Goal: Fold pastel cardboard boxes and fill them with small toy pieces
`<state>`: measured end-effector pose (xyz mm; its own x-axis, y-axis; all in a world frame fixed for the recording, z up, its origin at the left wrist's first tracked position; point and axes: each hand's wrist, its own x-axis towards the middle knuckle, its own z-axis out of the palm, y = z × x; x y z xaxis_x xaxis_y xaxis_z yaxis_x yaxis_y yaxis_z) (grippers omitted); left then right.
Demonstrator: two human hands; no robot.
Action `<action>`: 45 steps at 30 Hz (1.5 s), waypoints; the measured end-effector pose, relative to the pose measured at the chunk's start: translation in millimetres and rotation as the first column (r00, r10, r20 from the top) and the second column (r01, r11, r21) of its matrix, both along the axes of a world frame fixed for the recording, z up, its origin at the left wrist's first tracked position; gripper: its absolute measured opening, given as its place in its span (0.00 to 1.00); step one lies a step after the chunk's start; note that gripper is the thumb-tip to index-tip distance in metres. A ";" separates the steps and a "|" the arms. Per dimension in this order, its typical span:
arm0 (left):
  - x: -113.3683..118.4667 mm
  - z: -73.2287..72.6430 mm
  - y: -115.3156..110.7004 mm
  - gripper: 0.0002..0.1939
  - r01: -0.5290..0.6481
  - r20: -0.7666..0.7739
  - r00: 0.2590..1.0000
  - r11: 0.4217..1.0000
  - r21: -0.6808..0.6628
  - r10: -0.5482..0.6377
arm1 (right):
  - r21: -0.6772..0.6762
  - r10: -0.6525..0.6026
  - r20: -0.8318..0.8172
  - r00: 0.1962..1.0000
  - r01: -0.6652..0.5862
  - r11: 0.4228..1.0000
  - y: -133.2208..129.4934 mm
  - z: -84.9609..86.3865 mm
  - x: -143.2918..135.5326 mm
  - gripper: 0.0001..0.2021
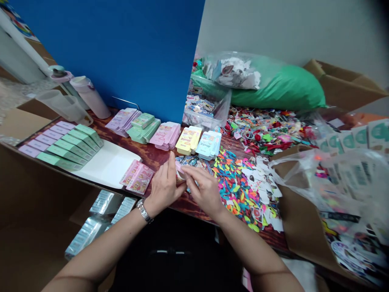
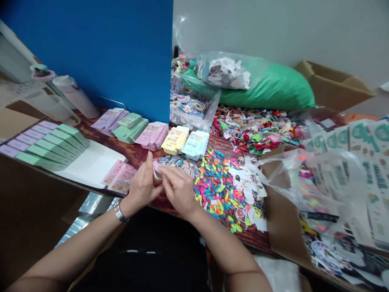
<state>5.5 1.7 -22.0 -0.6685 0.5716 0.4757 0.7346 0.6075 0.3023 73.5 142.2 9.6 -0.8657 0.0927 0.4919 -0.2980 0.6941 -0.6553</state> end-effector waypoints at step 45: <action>-8.3 -9.2 -19.3 0.46 0.134 0.419 0.822 0.845 0.518 -0.387 | 0.052 -0.180 0.279 0.943 0.173 0.984 44.1 -73.7 3.3 0.18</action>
